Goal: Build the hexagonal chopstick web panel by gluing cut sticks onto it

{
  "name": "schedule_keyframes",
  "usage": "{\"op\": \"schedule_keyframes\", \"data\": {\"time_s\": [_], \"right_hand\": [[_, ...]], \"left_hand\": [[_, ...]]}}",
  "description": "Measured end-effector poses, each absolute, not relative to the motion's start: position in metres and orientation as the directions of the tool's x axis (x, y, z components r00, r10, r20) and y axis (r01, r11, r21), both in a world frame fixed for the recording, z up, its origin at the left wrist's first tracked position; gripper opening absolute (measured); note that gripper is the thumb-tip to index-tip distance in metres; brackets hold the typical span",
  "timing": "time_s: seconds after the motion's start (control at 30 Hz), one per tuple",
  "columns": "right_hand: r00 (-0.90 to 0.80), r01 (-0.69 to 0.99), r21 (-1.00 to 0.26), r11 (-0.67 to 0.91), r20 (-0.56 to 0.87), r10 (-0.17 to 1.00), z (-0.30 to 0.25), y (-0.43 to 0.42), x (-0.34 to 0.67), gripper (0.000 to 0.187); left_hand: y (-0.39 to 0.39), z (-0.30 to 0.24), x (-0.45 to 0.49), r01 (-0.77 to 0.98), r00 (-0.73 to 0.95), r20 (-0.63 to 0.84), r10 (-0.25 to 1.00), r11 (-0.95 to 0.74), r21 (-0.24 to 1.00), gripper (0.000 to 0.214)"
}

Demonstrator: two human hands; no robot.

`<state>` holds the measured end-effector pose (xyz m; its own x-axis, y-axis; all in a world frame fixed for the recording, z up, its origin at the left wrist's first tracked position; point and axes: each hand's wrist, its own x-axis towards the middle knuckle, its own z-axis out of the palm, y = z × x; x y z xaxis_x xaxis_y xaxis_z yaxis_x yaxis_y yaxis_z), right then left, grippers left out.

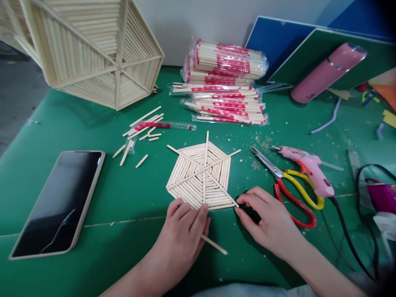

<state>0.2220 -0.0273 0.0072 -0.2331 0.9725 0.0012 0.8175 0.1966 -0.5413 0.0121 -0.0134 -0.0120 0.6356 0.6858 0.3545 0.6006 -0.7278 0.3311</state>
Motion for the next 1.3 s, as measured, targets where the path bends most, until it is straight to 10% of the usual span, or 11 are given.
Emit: {"op": "schedule_keyframes", "data": {"time_s": [1.3], "right_hand": [[-0.116, 0.870, -0.473, 0.140, 0.081, 0.990, 0.000, -0.042, 0.203, 0.009]], "left_hand": [[-0.009, -0.005, 0.017, 0.655, 0.587, 0.298, 0.753, -0.658, 0.372, 0.016]]}}
